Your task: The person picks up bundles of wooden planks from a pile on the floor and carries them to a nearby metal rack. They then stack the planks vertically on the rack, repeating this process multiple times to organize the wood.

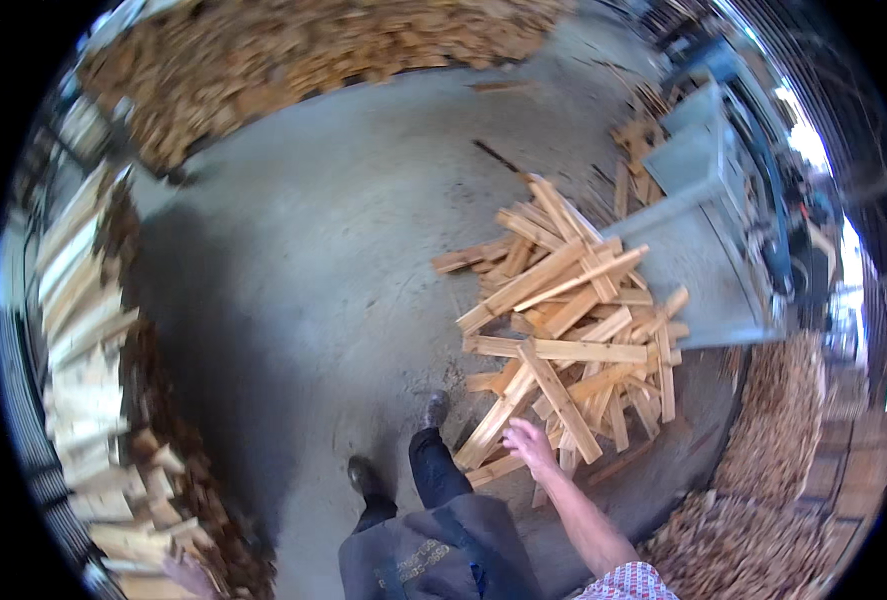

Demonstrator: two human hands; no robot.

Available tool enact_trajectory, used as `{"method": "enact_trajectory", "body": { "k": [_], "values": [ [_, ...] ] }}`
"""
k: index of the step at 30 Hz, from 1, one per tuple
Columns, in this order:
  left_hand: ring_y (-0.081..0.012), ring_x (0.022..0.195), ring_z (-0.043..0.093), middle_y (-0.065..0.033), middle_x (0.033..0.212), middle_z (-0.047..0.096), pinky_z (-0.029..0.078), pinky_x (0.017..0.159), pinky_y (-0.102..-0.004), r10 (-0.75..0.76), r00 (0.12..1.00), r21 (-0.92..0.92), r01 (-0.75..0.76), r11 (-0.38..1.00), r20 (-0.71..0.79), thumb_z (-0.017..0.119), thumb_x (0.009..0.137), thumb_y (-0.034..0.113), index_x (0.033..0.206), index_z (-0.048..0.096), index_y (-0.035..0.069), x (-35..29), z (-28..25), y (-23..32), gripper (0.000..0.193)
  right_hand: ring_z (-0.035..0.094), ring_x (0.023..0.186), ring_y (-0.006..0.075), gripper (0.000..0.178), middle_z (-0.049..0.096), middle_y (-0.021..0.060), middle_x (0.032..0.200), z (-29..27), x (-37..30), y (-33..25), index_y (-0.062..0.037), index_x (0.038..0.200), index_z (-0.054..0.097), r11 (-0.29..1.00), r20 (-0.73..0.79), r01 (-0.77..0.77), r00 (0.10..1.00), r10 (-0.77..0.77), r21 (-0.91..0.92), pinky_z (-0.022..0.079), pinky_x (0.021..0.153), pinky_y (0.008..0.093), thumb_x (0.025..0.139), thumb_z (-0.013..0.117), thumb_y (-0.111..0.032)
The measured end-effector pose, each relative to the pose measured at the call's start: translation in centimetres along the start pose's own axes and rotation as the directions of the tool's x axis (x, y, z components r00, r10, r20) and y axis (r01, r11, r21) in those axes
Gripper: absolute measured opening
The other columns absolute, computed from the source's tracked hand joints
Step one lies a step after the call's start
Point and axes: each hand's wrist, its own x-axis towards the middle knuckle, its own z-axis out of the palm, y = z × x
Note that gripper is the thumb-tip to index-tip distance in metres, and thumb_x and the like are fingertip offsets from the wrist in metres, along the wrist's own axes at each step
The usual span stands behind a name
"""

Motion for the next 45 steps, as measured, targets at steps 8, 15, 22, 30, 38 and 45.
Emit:
{"method": "enact_trajectory", "body": {
  "k": [8,15,22,30,38,45],
  "values": [
    [-0.0239,0.102,0.053,-0.0133,0.111,0.054,0.042,0.087,-0.0332,0.447,0.586,-0.302,-0.334,0.893,0.676,0.059,0.07,-0.001,0.112,0.052,0.0,-4.4,29.7,41.5,0.042,0.043,0.112,0.0321,0.059,0.04,0.0148,0.128,-9.9,12.0,16.2,-0.0073,0.129,0.032,0.353,-0.138,-0.051,0.861,0.49,0.934,0.039,0.088,0.0474,0.084,0.054,-0.039],
    [-0.0261,0.102,0.054,-0.014,0.107,0.057,0.043,0.085,-0.0338,0.494,-0.119,-0.426,-0.697,0.577,0.862,0.063,0.073,0.013,0.109,0.055,0.004,-20.5,46.7,59.2,0.038,0.043,0.106,0.0258,0.049,0.047,0.0101,0.114,-18.1,21.7,27.0,-0.0132,0.119,0.04,-0.188,-0.176,0.385,0.733,0.657,0.903,0.034,0.092,0.0421,0.081,0.058,-0.039],
    [-0.0241,0.098,0.056,-0.0106,0.108,0.058,0.046,0.08,-0.0333,0.37,-0.249,-0.421,-0.743,0.52,0.895,0.063,0.075,0.017,0.11,0.054,0.006,-27.3,52.4,66.6,0.038,0.056,0.094,0.0218,0.036,0.056,0.0071,0.106,-21.1,20.1,20.8,-0.0098,0.111,0.05,0.214,-0.735,0.729,0.532,0.422,0.65,0.047,0.079,0.0394,0.078,0.063,-0.017],
    [-0.0232,0.102,0.055,-0.0106,0.111,0.056,0.046,0.08,-0.034,0.413,-0.304,-0.475,-0.774,0.419,0.859,0.062,0.076,0.019,0.116,0.05,0.006,-27.4,57.0,72.6,0.043,0.044,0.071,0.0031,0.01,0.051,-0.0042,0.079,-31.2,24.0,0.3,-0.0032,0.089,0.053,0.416,-0.87,0.776,0.486,0.084,0.473,0.036,0.062,0.0175,0.082,0.057,-0.008],
    [-0.0372,0.12,0.034,-0.0205,0.128,0.038,0.03,0.099,-0.0438,0.594,-0.406,-0.498,-0.867,-0.009,0.695,0.065,0.072,0.028,0.126,0.038,0.005,-19.8,68.4,88.0,0.064,0.05,0.087,0.0102,0.044,0.054,0.0041,0.101,-33.2,35.9,-10.5,-0.0008,0.117,0.047,0.368,-0.854,0.823,0.505,-0.123,0.434,0.04,0.073,0.0232,0.08,0.063,-0.018],
    [-0.0348,0.129,0.019,-0.0202,0.135,0.026,0.019,0.102,-0.0501,0.491,-0.669,-0.36,-0.728,-0.583,0.557,0.067,0.066,0.053,0.133,0.026,0.005,-21.8,84.9,100.9,0.092,0.029,0.126,0.0254,0.088,0.026,0.0198,0.138,-23.9,43.3,-1.8,0.0019,0.136,0.016,0.616,-0.833,0.597,0.52,0.19,0.513,0.028,0.102,0.0385,0.073,0.07,-0.028]
  ]
}}
